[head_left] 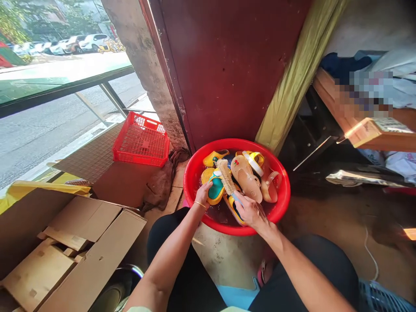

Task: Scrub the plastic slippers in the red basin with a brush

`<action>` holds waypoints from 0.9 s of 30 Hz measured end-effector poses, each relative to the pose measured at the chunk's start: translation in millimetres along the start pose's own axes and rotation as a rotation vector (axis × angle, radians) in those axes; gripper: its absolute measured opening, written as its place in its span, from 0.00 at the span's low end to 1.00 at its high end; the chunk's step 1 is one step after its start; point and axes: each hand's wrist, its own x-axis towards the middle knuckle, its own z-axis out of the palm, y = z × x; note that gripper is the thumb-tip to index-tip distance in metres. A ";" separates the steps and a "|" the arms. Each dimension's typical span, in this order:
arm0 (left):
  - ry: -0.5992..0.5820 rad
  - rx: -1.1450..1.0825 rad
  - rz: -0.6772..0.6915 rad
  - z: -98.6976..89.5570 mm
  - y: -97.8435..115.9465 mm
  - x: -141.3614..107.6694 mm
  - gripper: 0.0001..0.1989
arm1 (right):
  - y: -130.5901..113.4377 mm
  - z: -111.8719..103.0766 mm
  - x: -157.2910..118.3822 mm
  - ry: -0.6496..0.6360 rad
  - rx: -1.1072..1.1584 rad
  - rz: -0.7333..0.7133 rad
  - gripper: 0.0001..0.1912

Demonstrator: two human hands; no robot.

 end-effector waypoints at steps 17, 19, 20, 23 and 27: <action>0.334 0.201 0.412 8.7 -8.2 19.0 0.29 | -19.5 -7.9 -31.9 -0.373 -0.093 -0.031 0.24; 0.229 0.215 0.433 14.6 -16.9 10.9 0.29 | -18.2 -6.9 -14.2 -0.334 -0.009 0.021 0.23; 0.162 0.212 0.442 18.0 -21.7 6.1 0.30 | -16.4 -7.1 -1.3 -0.301 0.036 0.059 0.22; 0.061 0.164 0.444 24.1 -33.0 -3.3 0.33 | -12.0 -9.6 34.9 -0.241 0.178 0.167 0.22; 0.178 0.103 0.384 14.9 -31.6 9.4 0.30 | -23.0 -11.5 32.9 -0.342 0.238 0.139 0.20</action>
